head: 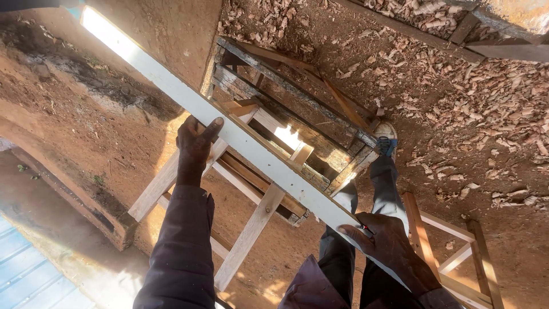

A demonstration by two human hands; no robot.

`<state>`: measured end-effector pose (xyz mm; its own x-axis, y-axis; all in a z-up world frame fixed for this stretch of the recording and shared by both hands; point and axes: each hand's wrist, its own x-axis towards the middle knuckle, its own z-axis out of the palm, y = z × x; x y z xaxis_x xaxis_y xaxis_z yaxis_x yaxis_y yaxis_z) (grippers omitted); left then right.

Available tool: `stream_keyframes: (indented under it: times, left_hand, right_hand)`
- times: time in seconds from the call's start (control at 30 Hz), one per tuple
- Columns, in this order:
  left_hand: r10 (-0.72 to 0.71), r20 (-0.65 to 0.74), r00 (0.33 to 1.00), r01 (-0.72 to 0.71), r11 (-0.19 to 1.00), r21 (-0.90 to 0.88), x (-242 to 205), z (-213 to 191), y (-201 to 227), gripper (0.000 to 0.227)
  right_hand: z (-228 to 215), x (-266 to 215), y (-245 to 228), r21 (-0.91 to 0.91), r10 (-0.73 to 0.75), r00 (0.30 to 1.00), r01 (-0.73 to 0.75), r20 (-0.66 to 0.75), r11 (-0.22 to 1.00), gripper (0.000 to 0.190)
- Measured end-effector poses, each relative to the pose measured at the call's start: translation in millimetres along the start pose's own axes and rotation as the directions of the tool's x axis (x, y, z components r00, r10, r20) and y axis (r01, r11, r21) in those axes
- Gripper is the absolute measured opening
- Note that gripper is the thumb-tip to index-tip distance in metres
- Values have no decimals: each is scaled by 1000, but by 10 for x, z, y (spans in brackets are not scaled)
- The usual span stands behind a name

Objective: Measuring and marking a wooden frame using a white template strip and a pencil

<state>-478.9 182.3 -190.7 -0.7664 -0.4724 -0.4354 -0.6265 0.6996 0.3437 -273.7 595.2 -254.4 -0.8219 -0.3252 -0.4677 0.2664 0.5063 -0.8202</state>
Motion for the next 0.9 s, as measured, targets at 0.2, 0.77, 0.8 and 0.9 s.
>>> stream_keyframes:
  times: [0.2, 0.77, 0.8, 0.9]
  left_hand:
    - [-33, 10, 999, 33, 999, -12, -54, -34, 119, 56]
    - [-136, 65, 989, 132, 990, 53, -19, -92, 220, 56]
    - [-134, 59, 989, 131, 990, 51, -63, -116, 277, 56]
    - [-131, 77, 988, 134, 990, -38, -86, -115, 391, 67]
  right_hand:
    - [32, 9, 3, 77, -62, 994, 69, -90, 995, 35]
    - [80, -1, 115, -26, 33, 999, -32, 38, 999, 57]
    - [68, 6, 96, -26, 25, 999, -24, 37, 999, 57]
    - [28, 31, 43, -47, 106, 993, -103, 51, 994, 54]
